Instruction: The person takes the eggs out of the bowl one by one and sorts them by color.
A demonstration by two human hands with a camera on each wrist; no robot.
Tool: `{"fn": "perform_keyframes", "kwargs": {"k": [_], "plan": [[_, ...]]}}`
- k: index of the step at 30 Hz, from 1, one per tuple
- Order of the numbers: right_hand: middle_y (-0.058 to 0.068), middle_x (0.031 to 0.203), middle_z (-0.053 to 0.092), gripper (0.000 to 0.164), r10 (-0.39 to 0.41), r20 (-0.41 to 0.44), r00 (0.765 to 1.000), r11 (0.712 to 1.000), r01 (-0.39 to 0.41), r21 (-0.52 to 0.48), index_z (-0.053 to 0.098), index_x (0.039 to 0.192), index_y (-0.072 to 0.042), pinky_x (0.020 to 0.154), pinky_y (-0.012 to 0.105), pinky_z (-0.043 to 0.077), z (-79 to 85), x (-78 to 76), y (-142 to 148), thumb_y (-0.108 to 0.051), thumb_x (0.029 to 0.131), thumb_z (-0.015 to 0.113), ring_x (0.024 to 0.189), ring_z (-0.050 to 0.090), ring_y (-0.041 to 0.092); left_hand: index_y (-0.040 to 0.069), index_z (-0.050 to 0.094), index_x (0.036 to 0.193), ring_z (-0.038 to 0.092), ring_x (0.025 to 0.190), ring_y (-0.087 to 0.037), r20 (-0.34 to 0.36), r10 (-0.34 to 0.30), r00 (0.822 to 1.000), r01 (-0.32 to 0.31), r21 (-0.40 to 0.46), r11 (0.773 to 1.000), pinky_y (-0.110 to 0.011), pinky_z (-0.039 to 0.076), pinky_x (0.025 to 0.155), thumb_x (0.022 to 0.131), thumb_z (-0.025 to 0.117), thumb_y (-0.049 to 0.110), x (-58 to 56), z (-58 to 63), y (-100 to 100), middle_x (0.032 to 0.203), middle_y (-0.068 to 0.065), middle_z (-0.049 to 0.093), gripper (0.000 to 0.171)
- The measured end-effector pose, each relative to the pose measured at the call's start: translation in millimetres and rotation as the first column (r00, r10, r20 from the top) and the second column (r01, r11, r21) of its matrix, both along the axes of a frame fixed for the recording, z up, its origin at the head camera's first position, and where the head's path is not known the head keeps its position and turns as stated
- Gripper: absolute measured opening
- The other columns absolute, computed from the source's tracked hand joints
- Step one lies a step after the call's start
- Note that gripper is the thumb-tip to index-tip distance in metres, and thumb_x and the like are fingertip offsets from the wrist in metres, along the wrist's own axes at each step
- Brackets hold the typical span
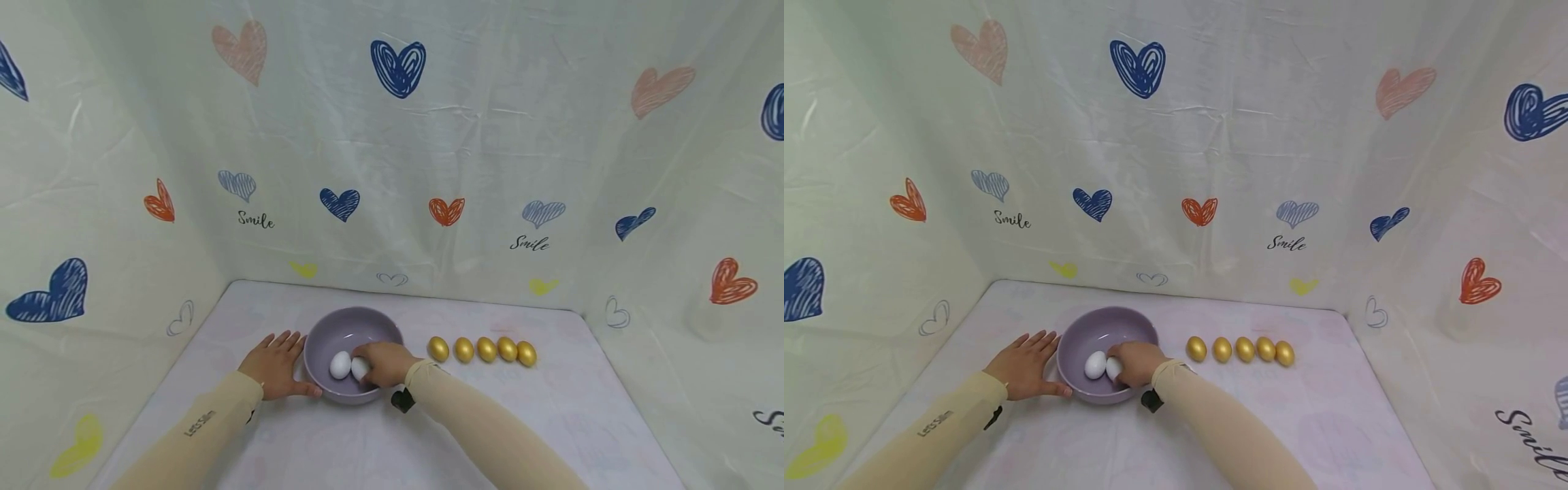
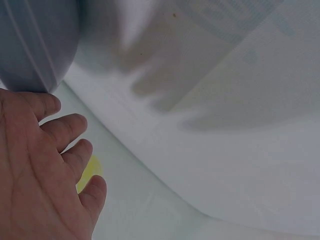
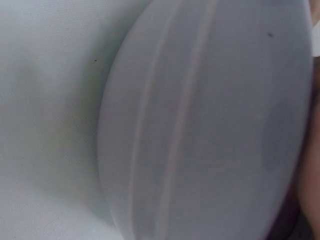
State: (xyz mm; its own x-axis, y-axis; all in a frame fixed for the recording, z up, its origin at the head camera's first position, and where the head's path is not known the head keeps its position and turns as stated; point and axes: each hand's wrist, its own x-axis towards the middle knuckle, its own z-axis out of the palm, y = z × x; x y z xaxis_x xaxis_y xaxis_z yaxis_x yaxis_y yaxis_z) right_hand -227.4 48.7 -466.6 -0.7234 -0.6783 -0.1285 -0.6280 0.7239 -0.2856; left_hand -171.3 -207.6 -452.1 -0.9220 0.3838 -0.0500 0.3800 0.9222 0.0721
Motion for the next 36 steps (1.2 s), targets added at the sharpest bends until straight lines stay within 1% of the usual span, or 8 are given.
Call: {"fn": "perform_keyframes", "kwargs": {"k": [6, 11, 15, 18, 20, 24, 28, 36], "plan": [[-0.005, 0.129, 0.064, 0.051, 0.033, 0.021, 0.999, 0.997, -0.032, -0.066, 0.062, 0.136, -0.015, 0.103, 0.025, 0.043, 3.6, 0.2, 4.3, -0.022, 0.088, 0.078, 0.12, 0.057, 0.011, -0.007, 0.045, 0.145, 0.036, 0.14, -0.043, 0.009, 0.003, 1.0, -0.003, -0.004, 1.0, -0.057, 0.025, 0.115, 0.071, 0.059, 0.085, 0.9, 1.5, 1.1, 0.148, -0.027, 0.044, 0.119], [-0.002, 0.133, 0.062, 0.054, 0.034, 0.071, 0.997, 0.983, -0.021, -0.183, 0.059, 0.14, -0.013, 0.107, 0.026, 0.04, 6.2, -1.2, 8.9, -0.019, 0.089, 0.077, 0.123, 0.054, 0.009, -0.007, 0.045, 0.145, 0.036, 0.14, -0.043, 0.013, 0.008, 1.0, -0.008, 0.002, 1.0, -0.057, 0.025, 0.115, 0.071, 0.06, 0.084, 1.6, 3.3, 1.2, 0.148, -0.027, 0.044, 0.119], [-0.001, 0.126, 0.064, 0.056, 0.031, 0.142, 0.989, 0.954, 0.014, -0.301, 0.057, 0.141, -0.01, 0.09, 0.022, 0.049, 7.5, -0.7, 13.2, -0.016, 0.089, 0.077, 0.095, 0.061, 0.006, -0.007, 0.046, 0.144, 0.036, 0.139, -0.043, 0.014, 0.006, 1.0, -0.006, -0.001, 1.0, -0.057, 0.026, 0.115, 0.071, 0.06, 0.084, 2.1, 4.2, 1.1, 0.147, -0.027, 0.044, 0.118], [0.0, 0.123, 0.064, 0.057, 0.026, 0.238, 0.971, 0.919, 0.071, -0.388, 0.055, 0.143, -0.009, 0.073, 0.021, 0.052, 11.0, 2.5, 16.9, -0.014, 0.09, 0.076, 0.077, 0.06, 0.005, -0.007, 0.045, 0.144, 0.036, 0.139, -0.043, 0.016, 0.005, 1.0, -0.005, -0.003, 1.0, -0.057, 0.026, 0.115, 0.072, 0.06, 0.084, 2.3, 4.9, 1.3, 0.147, -0.027, 0.044, 0.118], [0.001, 0.126, 0.062, 0.058, 0.016, 0.299, 0.954, 0.896, 0.119, -0.427, 0.054, 0.144, -0.009, 0.068, 0.022, 0.053, 13.6, 4.7, 19.1, -0.014, 0.09, 0.076, 0.076, 0.062, 0.006, -0.007, 0.045, 0.145, 0.036, 0.14, -0.043, 0.021, 0.009, 1.0, -0.009, -0.002, 1.0, -0.056, 0.025, 0.115, 0.072, 0.059, 0.084, 2.4, 5.0, 1.4, 0.148, -0.026, 0.044, 0.118], [0.003, 0.135, 0.057, 0.06, 0.003, 0.364, 0.931, 0.868, 0.179, -0.464, 0.053, 0.146, -0.013, 0.069, 0.024, 0.055, 16.0, 7.7, 23.9, -0.016, 0.091, 0.076, 0.083, 0.064, 0.009, -0.007, 0.045, 0.145, 0.036, 0.14, -0.043, 0.024, 0.01, 1.0, -0.01, -0.003, 1.0, -0.056, 0.025, 0.115, 0.072, 0.059, 0.084, 2.3, 5.0, 1.6, 0.148, -0.026, 0.043, 0.118], [0.003, 0.133, 0.057, 0.06, 0.016, 0.377, 0.926, 0.849, 0.186, -0.494, 0.052, 0.146, -0.014, 0.071, 0.025, 0.056, 18.6, 11.3, 29.3, -0.017, 0.091, 0.075, 0.086, 0.065, 0.011, -0.007, 0.045, 0.145, 0.036, 0.14, -0.043, 0.021, 0.01, 1.0, -0.01, -0.002, 1.0, -0.057, 0.025, 0.115, 0.072, 0.06, 0.084, 3.5, 5.5, 2.2, 0.148, -0.027, 0.044, 0.118], [-0.008, 0.137, 0.056, 0.058, 0.017, 0.38, 0.925, 0.826, 0.202, -0.527, 0.052, 0.146, -0.02, 0.075, 0.026, 0.054, 21.8, 16.8, 40.0, -0.023, 0.093, 0.074, 0.089, 0.062, 0.011, -0.007, 0.046, 0.144, 0.037, 0.139, -0.043, 0.01, 0.011, 1.0, -0.011, -0.008, 1.0, -0.057, 0.026, 0.115, 0.072, 0.06, 0.084, 4.2, 6.1, 2.9, 0.147, -0.026, 0.045, 0.117]]}}
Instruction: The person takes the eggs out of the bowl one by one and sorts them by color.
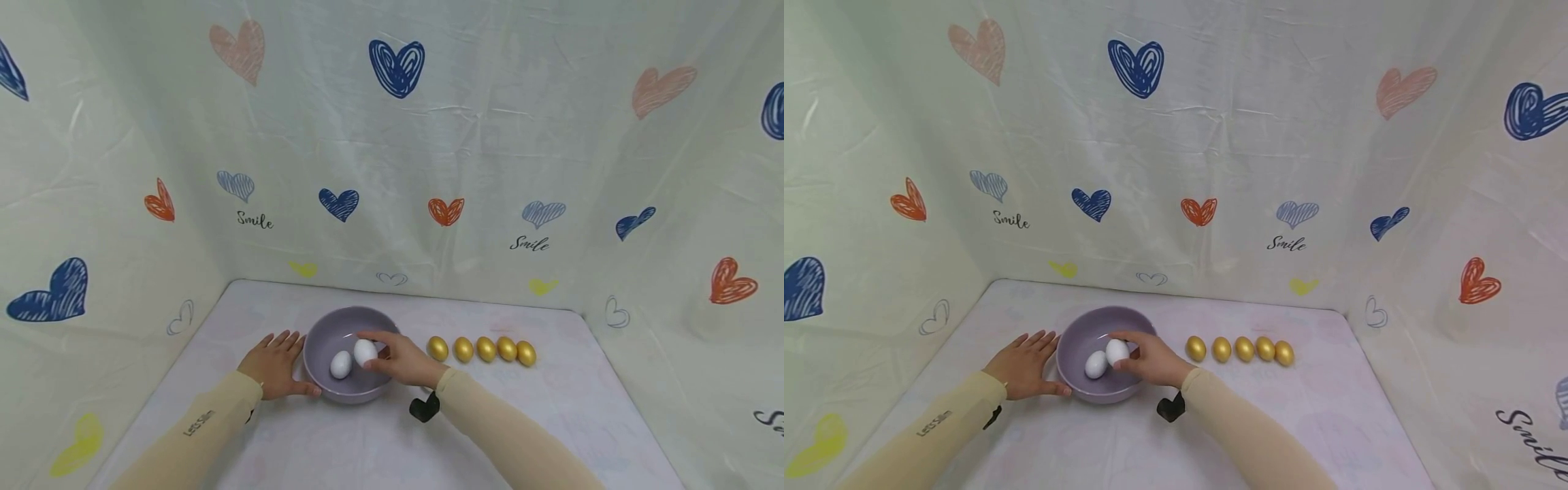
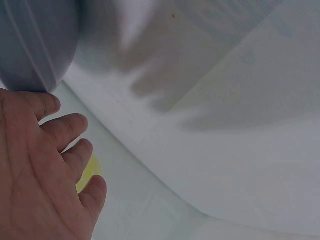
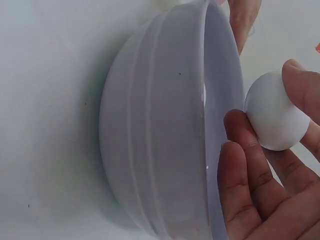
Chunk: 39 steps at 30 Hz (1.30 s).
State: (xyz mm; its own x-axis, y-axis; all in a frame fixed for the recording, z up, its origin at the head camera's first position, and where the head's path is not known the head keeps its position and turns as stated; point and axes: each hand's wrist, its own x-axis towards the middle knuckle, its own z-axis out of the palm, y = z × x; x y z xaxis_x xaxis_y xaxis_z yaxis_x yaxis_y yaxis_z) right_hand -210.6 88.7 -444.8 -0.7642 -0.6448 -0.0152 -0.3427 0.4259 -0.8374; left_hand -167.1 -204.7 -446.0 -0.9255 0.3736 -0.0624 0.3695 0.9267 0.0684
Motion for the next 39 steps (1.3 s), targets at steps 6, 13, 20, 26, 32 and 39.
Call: {"fn": "perform_keyframes", "kwargs": {"k": [6, 13, 20, 26, 32, 39], "plan": [[-0.005, 0.134, 0.058, 0.056, -0.016, 0.01, 1.0, 1.0, 0.016, -0.024, 0.053, 0.145, -0.022, 0.072, 0.026, 0.053, 5.4, 6.0, 9.4, -0.019, 0.093, 0.073, 0.085, 0.062, 0.012, -0.007, 0.046, 0.144, 0.037, 0.139, -0.043, 0.005, -0.001, 1.0, 0.001, 0.003, 1.0, -0.057, 0.026, 0.115, 0.072, 0.06, 0.084, -0.6, -1.1, -0.5, 0.147, -0.027, 0.045, 0.117], [0.0, 0.125, 0.06, 0.058, -0.028, 0.0, 1.0, 0.999, 0.028, -0.028, 0.051, 0.147, -0.016, 0.071, 0.027, 0.052, 6.6, 7.7, 30.7, -0.021, 0.093, 0.073, 0.085, 0.063, 0.014, -0.008, 0.046, 0.144, 0.036, 0.139, -0.044, -0.003, -0.003, 1.0, 0.003, 0.013, 1.0, -0.057, 0.026, 0.115, 0.071, 0.061, 0.083, -1.8, -3.2, -1.3, 0.147, -0.027, 0.045, 0.117], [0.004, 0.127, 0.062, 0.057, -0.068, -0.004, 0.998, 0.997, 0.068, -0.036, 0.052, 0.146, -0.019, 0.076, 0.031, 0.054, 5.3, 9.0, 60.8, -0.019, 0.093, 0.073, 0.086, 0.067, 0.016, -0.008, 0.044, 0.145, 0.036, 0.139, -0.043, -0.005, 0.0, 1.0, 0.0, 0.021, 1.0, -0.057, 0.025, 0.115, 0.072, 0.061, 0.083, -2.2, -4.9, -1.9, 0.147, -0.027, 0.044, 0.118], [0.004, 0.118, 0.064, 0.057, -0.107, -0.004, 0.994, 0.994, 0.107, -0.018, 0.05, 0.147, -0.018, 0.075, 0.031, 0.052, 2.7, 10.1, 92.1, -0.021, 0.094, 0.072, 0.087, 0.064, 0.019, -0.009, 0.043, 0.145, 0.037, 0.139, -0.043, -0.013, -0.001, 1.0, 0.001, 0.016, 1.0, -0.057, 0.026, 0.115, 0.071, 0.062, 0.084, -0.7, -3.5, -1.5, 0.147, -0.026, 0.044, 0.12], [0.006, 0.131, 0.058, 0.058, -0.158, -0.028, 0.987, 0.987, 0.158, -0.016, 0.049, 0.148, -0.016, 0.076, 0.031, 0.052, -4.3, 9.0, 120.1, -0.021, 0.095, 0.071, 0.09, 0.061, 0.021, -0.009, 0.043, 0.145, 0.037, 0.139, -0.043, -0.014, -0.001, 1.0, 0.001, 0.021, 1.0, -0.056, 0.026, 0.115, 0.07, 0.061, 0.084, -0.7, -3.5, -1.7, 0.147, -0.026, 0.045, 0.12], [0.009, 0.124, 0.058, 0.064, -0.26, -0.003, 0.966, 0.964, 0.259, 0.065, 0.047, 0.149, -0.015, 0.072, 0.032, 0.051, -11.7, 14.9, 145.4, -0.027, 0.093, 0.073, 0.088, 0.059, 0.022, -0.01, 0.044, 0.144, 0.038, 0.138, -0.045, -0.032, -0.012, 0.999, 0.013, 0.029, 1.0, -0.057, 0.028, 0.114, 0.071, 0.063, 0.082, -1.9, -5.3, -2.4, 0.146, -0.027, 0.046, 0.119]]}}
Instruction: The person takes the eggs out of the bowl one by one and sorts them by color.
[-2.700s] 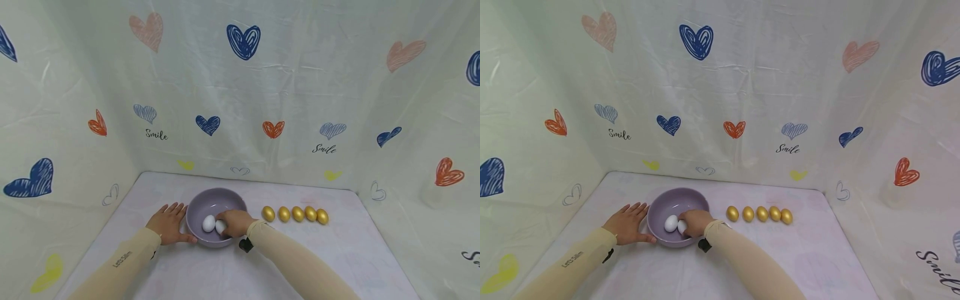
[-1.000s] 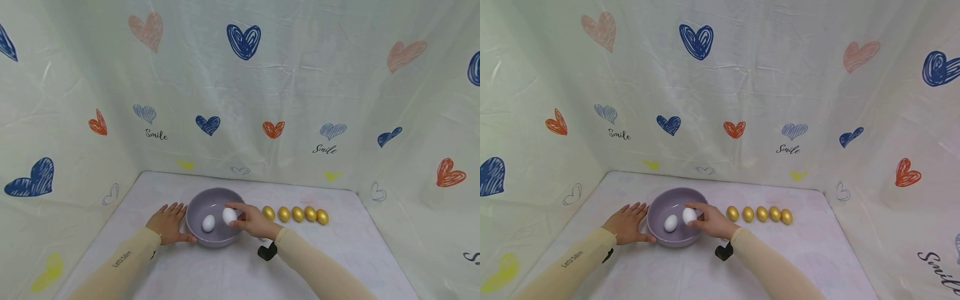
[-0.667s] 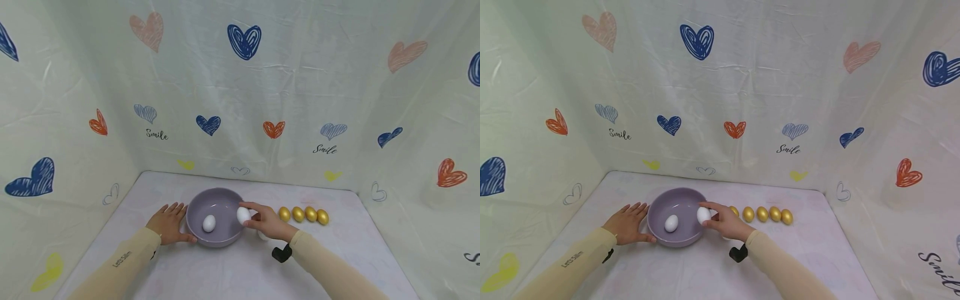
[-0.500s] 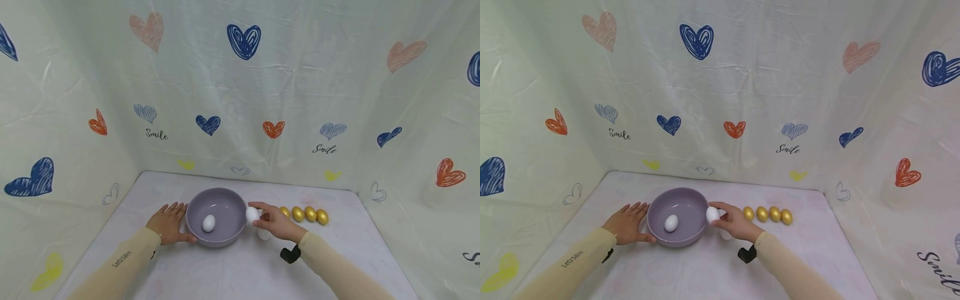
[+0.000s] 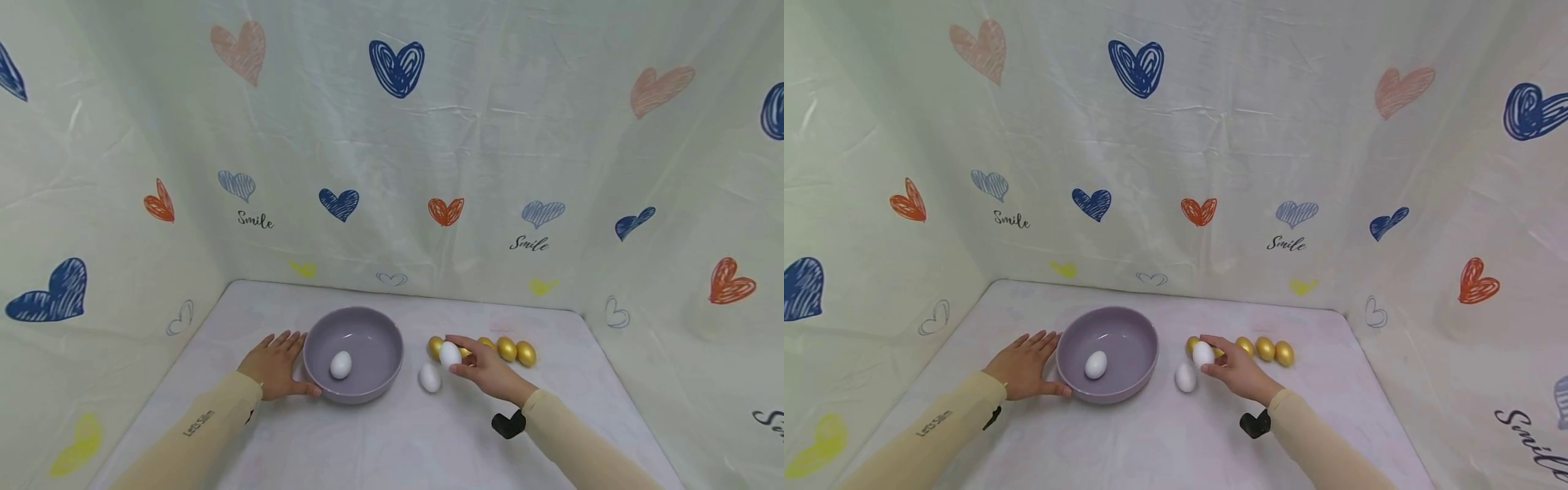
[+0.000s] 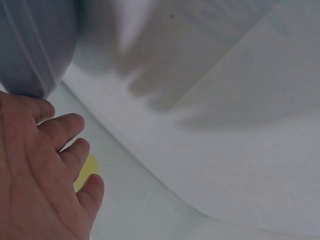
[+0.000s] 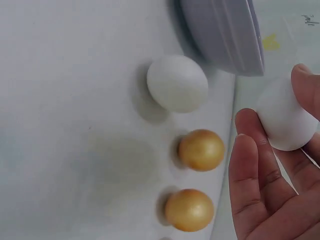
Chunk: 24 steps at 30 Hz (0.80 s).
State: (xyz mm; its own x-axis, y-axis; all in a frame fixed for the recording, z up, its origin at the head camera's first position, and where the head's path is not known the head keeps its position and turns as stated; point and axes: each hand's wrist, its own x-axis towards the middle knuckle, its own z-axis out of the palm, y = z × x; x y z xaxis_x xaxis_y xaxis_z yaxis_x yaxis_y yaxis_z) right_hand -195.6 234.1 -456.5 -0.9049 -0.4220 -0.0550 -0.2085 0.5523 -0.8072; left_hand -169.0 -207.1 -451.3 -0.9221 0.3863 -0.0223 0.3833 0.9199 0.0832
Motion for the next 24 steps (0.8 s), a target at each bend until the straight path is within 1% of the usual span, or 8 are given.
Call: {"fn": "perform_keyframes", "kwargs": {"k": [3, 6, 10, 13, 17, 20, 22, 24], "plan": [[0.011, 0.135, 0.054, 0.065, -0.012, 0.0, 1.0, 1.0, 0.012, 0.016, 0.046, 0.149, -0.011, 0.074, 0.031, 0.052, -6.0, 0.4, 7.9, -0.026, 0.093, 0.073, 0.09, 0.058, 0.021, -0.009, 0.044, 0.144, 0.038, 0.138, -0.044, 0.001, 0.003, 1.0, -0.003, -0.007, 1.0, -0.057, 0.027, 0.114, 0.07, 0.062, 0.083, 0.0, -0.2, -0.1, 0.146, -0.027, 0.046, 0.12], [0.013, 0.141, 0.051, 0.065, -0.008, -0.011, 1.0, 1.0, 0.009, 0.023, 0.047, 0.149, -0.007, 0.074, 0.029, 0.052, -14.1, -0.3, 15.0, -0.024, 0.092, 0.074, 0.09, 0.059, 0.021, -0.009, 0.044, 0.144, 0.037, 0.138, -0.044, 0.009, 0.006, 1.0, -0.006, -0.012, 1.0, -0.057, 0.027, 0.114, 0.071, 0.061, 0.084, 0.0, 0.0, 0.0, 0.146, -0.027, 0.045, 0.12], [0.016, 0.133, 0.053, 0.063, 0.022, -0.025, 0.999, 1.0, -0.022, 0.005, 0.048, 0.146, -0.001, 0.072, 0.027, 0.052, -26.9, -2.0, 23.0, -0.018, 0.091, 0.075, 0.085, 0.061, 0.02, -0.009, 0.044, 0.144, 0.037, 0.139, -0.044, 0.011, 0.007, 1.0, -0.007, -0.005, 1.0, -0.057, 0.027, 0.114, 0.071, 0.062, 0.083, -0.5, -1.6, -0.6, 0.147, -0.027, 0.045, 0.119], [0.016, 0.127, 0.055, 0.061, 0.044, -0.04, 0.998, 0.999, -0.045, -0.018, 0.05, 0.144, 0.002, 0.07, 0.026, 0.052, -35.6, -4.0, 26.9, -0.016, 0.091, 0.075, 0.08, 0.062, 0.018, -0.009, 0.044, 0.144, 0.037, 0.138, -0.044, 0.005, 0.006, 1.0, -0.006, 0.002, 1.0, -0.057, 0.027, 0.114, 0.07, 0.062, 0.083, -1.2, -2.9, -1.3, 0.146, -0.027, 0.045, 0.119], [0.017, 0.126, 0.057, 0.06, 0.064, -0.046, 0.997, 0.997, -0.066, -0.032, 0.05, 0.142, 0.006, 0.069, 0.025, 0.052, -44.2, -7.0, 29.1, -0.016, 0.091, 0.075, 0.077, 0.061, 0.015, -0.009, 0.044, 0.145, 0.037, 0.139, -0.043, -0.002, 0.006, 1.0, -0.006, 0.009, 1.0, -0.056, 0.026, 0.115, 0.07, 0.06, 0.086, -2.9, -6.6, -2.5, 0.147, -0.027, 0.045, 0.121], [0.018, 0.132, 0.056, 0.059, 0.065, -0.034, 0.997, 0.997, -0.066, -0.032, 0.051, 0.141, 0.005, 0.072, 0.025, 0.053, -48.7, -9.0, 28.8, -0.017, 0.091, 0.074, 0.084, 0.061, 0.018, -0.009, 0.044, 0.144, 0.037, 0.138, -0.044, -0.012, 0.002, 1.0, -0.002, 0.008, 1.0, -0.057, 0.027, 0.114, 0.07, 0.057, 0.087, -4.5, -10.2, -3.5, 0.147, -0.027, 0.045, 0.122], [0.019, 0.136, 0.054, 0.059, 0.065, -0.033, 0.997, 0.997, -0.066, -0.029, 0.051, 0.14, 0.005, 0.077, 0.027, 0.054, -50.7, -10.1, 27.8, -0.017, 0.092, 0.074, 0.098, 0.061, 0.024, -0.009, 0.044, 0.145, 0.037, 0.139, -0.043, -0.016, 0.004, 1.0, -0.004, 0.007, 1.0, -0.056, 0.026, 0.115, 0.07, 0.056, 0.088, -5.1, -12.0, -4.0, 0.147, -0.026, 0.045, 0.123], [0.021, 0.139, 0.053, 0.059, 0.064, -0.031, 0.997, 0.998, -0.065, -0.027, 0.051, 0.14, 0.006, 0.082, 0.029, 0.055, -51.7, -10.6, 26.2, -0.017, 0.091, 0.074, 0.112, 0.057, 0.03, -0.009, 0.044, 0.145, 0.037, 0.139, -0.043, -0.013, 0.004, 1.0, -0.004, 0.005, 1.0, -0.057, 0.027, 0.114, 0.069, 0.057, 0.088, -5.0, -11.0, -4.2, 0.147, -0.026, 0.045, 0.123]]}}
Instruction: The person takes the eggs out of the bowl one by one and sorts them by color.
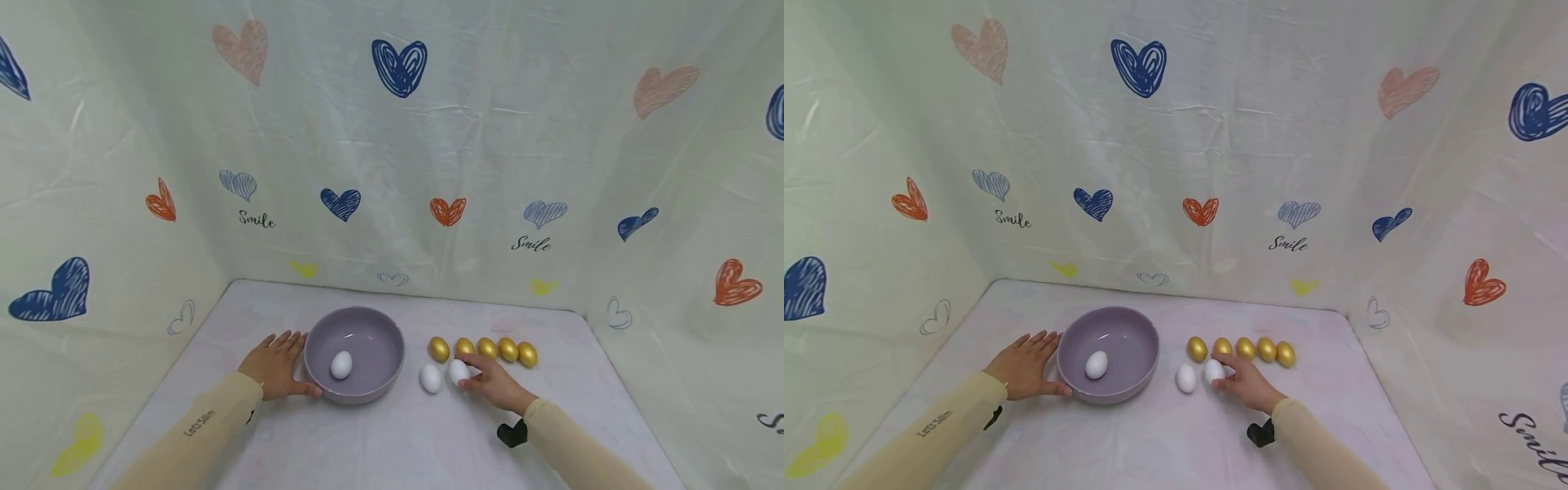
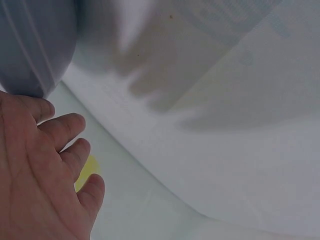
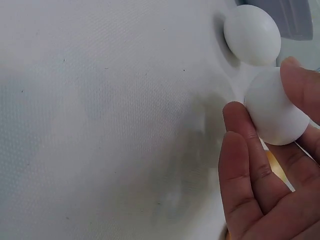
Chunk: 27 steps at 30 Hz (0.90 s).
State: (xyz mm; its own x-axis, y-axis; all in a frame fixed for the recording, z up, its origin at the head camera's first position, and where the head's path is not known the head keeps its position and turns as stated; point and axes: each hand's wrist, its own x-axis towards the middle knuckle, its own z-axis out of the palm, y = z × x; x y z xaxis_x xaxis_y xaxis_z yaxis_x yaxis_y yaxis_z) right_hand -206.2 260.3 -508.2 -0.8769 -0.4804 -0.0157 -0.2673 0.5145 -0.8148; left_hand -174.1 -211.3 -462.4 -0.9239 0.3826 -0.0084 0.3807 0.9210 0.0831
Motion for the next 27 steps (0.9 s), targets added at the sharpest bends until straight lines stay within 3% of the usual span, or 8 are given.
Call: {"fn": "perform_keyframes", "kwargs": {"k": [4, 9, 14, 27], "plan": [[0.025, 0.143, 0.049, 0.061, -0.009, 0.026, 1.0, 1.0, 0.009, 0.006, 0.05, 0.141, 0.006, 0.083, 0.031, 0.054, -1.3, 1.2, -1.3, -0.017, 0.091, 0.075, 0.12, 0.052, 0.036, -0.009, 0.044, 0.145, 0.037, 0.139, -0.043, 0.004, 0.003, 1.0, -0.003, -0.004, 1.0, -0.057, 0.026, 0.115, 0.07, 0.059, 0.086, 0.5, 1.0, 1.0, 0.147, -0.026, 0.045, 0.122], [0.028, 0.145, 0.044, 0.063, -0.034, 0.082, 0.996, 0.999, 0.032, 0.021, 0.049, 0.144, 0.002, 0.079, 0.027, 0.053, -0.1, 3.4, -3.1, -0.017, 0.091, 0.075, 0.097, 0.062, 0.023, -0.008, 0.043, 0.146, 0.036, 0.14, -0.043, 0.021, 0.012, 1.0, -0.011, -0.014, 1.0, -0.056, 0.026, 0.115, 0.069, 0.059, 0.087, 1.0, 2.4, 1.7, 0.148, -0.026, 0.044, 0.122], [0.03, 0.145, 0.042, 0.063, -0.039, 0.099, 0.994, 0.999, 0.037, 0.016, 0.048, 0.144, 0.003, 0.071, 0.025, 0.051, -2.6, 3.3, -3.7, -0.015, 0.091, 0.075, 0.072, 0.061, 0.016, -0.008, 0.042, 0.146, 0.036, 0.14, -0.042, 0.026, 0.015, 1.0, -0.015, -0.012, 1.0, -0.056, 0.025, 0.116, 0.069, 0.057, 0.088, 0.0, 1.7, 1.8, 0.148, -0.025, 0.044, 0.124], [0.03, 0.144, 0.043, 0.063, -0.055, 0.124, 0.991, 0.998, 0.055, 0.008, 0.048, 0.145, 0.001, 0.07, 0.024, 0.052, -8.4, 2.2, -5.8, -0.014, 0.09, 0.076, 0.075, 0.068, 0.018, -0.007, 0.043, 0.146, 0.037, 0.139, -0.042, 0.003, 0.015, 1.0, -0.015, -0.009, 1.0, -0.056, 0.025, 0.115, 0.068, 0.053, 0.091, -1.4, -2.8, 0.2, 0.148, -0.025, 0.044, 0.126]]}}
